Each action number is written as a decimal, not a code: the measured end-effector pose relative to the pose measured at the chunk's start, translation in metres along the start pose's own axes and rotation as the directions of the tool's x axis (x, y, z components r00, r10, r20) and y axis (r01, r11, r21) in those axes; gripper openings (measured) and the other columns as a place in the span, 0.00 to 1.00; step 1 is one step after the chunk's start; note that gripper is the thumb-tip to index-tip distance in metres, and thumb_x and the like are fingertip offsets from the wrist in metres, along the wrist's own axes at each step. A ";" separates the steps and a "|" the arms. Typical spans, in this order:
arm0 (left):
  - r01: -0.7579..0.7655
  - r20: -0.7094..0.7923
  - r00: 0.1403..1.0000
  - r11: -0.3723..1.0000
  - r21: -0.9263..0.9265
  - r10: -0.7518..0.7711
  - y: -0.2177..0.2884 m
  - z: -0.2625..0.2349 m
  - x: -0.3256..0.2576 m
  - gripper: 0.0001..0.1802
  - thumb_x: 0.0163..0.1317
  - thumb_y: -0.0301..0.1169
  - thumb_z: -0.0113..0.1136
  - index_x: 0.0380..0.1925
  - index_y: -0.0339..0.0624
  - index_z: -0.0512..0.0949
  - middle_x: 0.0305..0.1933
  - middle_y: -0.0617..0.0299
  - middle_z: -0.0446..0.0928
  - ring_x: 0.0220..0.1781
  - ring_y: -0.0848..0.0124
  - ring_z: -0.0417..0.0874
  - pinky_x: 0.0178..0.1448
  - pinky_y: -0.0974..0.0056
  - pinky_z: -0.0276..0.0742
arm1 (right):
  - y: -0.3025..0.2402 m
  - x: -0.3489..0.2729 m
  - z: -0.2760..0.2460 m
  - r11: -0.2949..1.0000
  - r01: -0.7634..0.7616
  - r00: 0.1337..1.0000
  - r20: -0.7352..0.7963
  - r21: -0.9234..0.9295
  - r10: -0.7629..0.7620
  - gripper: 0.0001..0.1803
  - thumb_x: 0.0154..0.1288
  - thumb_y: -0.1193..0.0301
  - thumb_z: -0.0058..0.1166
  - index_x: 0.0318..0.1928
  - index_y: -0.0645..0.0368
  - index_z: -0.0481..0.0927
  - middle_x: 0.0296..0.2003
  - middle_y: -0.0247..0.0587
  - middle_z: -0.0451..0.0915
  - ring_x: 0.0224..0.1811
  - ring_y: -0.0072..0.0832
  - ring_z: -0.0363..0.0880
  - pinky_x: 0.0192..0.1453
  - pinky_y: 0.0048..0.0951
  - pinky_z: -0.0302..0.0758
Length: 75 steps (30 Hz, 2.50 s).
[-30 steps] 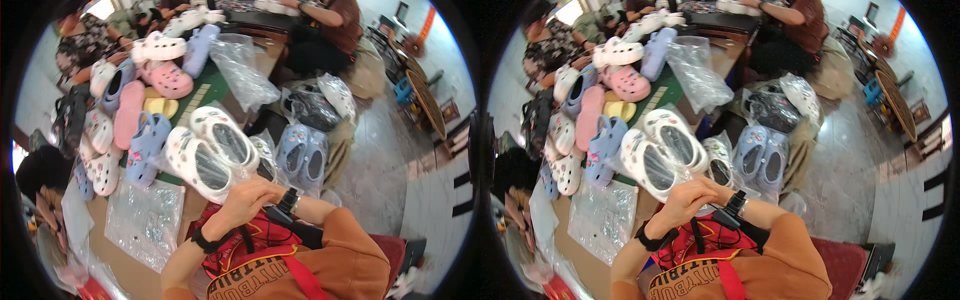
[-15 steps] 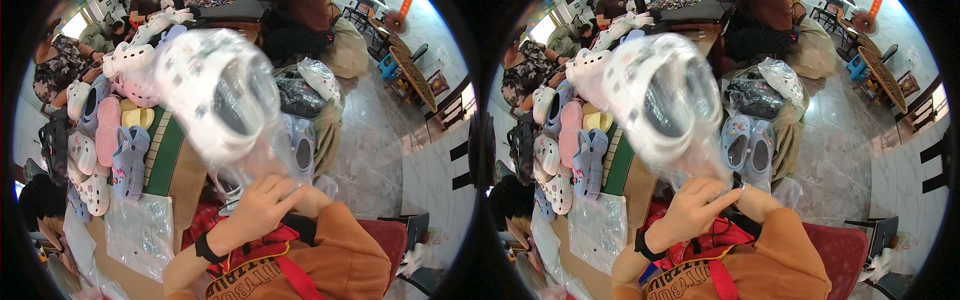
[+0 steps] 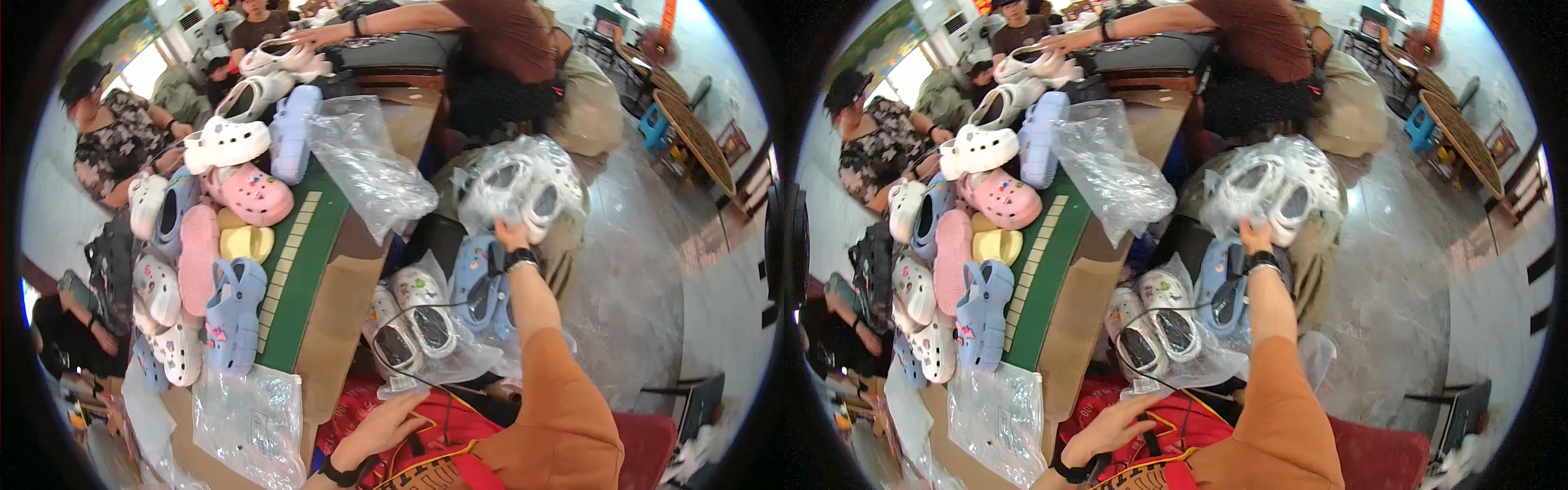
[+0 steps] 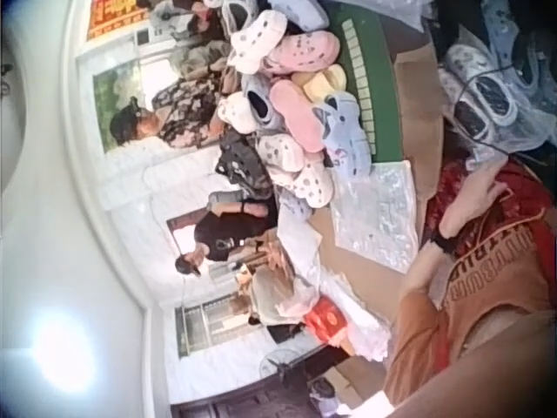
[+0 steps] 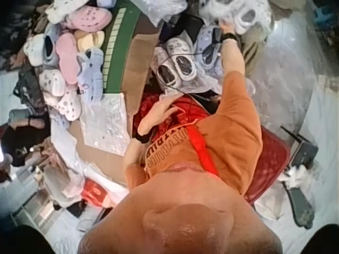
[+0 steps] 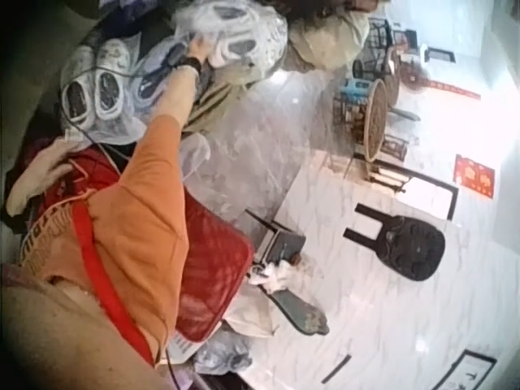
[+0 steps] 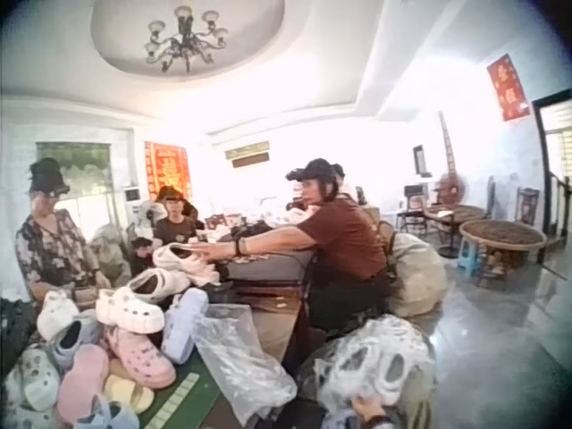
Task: Packaging various shoes and clogs into plastic bags at a finishing station.
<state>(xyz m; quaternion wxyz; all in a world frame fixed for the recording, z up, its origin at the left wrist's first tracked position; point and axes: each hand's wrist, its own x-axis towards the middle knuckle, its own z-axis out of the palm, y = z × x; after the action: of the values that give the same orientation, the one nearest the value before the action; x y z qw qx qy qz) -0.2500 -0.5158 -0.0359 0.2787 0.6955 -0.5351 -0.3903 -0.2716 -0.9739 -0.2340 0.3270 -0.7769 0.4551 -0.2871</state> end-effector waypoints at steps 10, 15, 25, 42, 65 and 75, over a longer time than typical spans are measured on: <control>0.156 -0.009 0.987 0.977 -0.142 -0.159 -0.015 -0.007 -0.013 0.25 0.61 0.39 0.49 0.57 0.41 0.63 0.49 0.45 0.70 0.51 0.56 0.72 0.53 0.60 0.68 | -0.023 -0.011 0.033 -0.316 -0.504 0.727 0.592 0.804 0.348 0.41 0.55 0.44 0.45 0.60 0.60 0.53 0.54 0.44 0.65 0.56 0.37 0.65 0.55 0.46 0.64; 0.020 0.012 1.000 0.994 -0.104 -0.018 -0.019 0.002 -0.004 0.26 0.60 0.39 0.48 0.57 0.40 0.62 0.54 0.47 0.68 0.53 0.54 0.71 0.55 0.59 0.67 | -0.204 -0.044 -0.011 -0.103 -0.669 0.726 0.677 0.736 0.122 0.46 0.55 0.43 0.45 0.63 0.55 0.41 0.61 0.45 0.53 0.59 0.42 0.62 0.53 0.48 0.64; -0.152 -0.619 0.777 0.921 -0.358 -0.112 -0.004 -0.036 -0.039 0.28 0.55 0.31 0.56 0.56 0.40 0.62 0.56 0.53 0.64 0.48 0.66 0.71 0.51 0.63 0.69 | -0.296 -0.134 -0.016 0.196 -0.734 0.487 0.706 0.650 -0.515 0.40 0.51 0.82 0.44 0.64 0.44 0.50 0.57 0.42 0.63 0.51 0.34 0.70 0.47 0.32 0.74; -0.877 -0.815 0.017 0.384 -0.291 -0.579 -0.082 -0.092 -0.208 0.38 0.57 0.34 0.53 0.64 0.47 0.45 0.63 0.52 0.55 0.60 0.61 0.63 0.59 0.56 0.60 | -0.355 -0.206 -0.023 0.707 0.462 0.001 0.797 0.536 -0.605 0.21 0.43 0.67 0.64 0.38 0.61 0.74 0.35 0.40 0.75 0.39 0.27 0.73 0.46 0.25 0.67; -0.482 -0.787 0.568 0.679 -0.554 -0.240 -0.025 -0.097 -0.213 0.13 0.64 0.35 0.47 0.42 0.38 0.70 0.33 0.63 0.73 0.35 0.76 0.73 0.41 0.68 0.71 | -0.375 -0.169 -0.028 0.373 -0.088 0.643 0.338 0.924 -0.687 0.15 0.55 0.80 0.44 0.45 0.60 0.68 0.39 0.33 0.73 0.44 0.22 0.71 0.52 0.23 0.66; -0.420 -0.875 0.472 0.845 -0.330 -0.107 -0.034 -0.068 -0.194 0.25 0.63 0.36 0.48 0.58 0.43 0.59 0.53 0.59 0.67 0.54 0.69 0.69 0.56 0.64 0.66 | -0.407 -0.221 0.006 0.469 0.012 0.312 0.442 0.883 -0.841 0.07 0.50 0.78 0.51 0.33 0.60 0.71 0.39 0.37 0.76 0.43 0.24 0.71 0.51 0.25 0.65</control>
<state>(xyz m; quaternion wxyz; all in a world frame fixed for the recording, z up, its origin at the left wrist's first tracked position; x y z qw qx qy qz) -0.1991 -0.3221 0.0209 0.7169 0.6413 -0.2613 -0.0811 -0.1486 -0.6237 0.0428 0.6892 -0.6882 -0.2038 -0.0999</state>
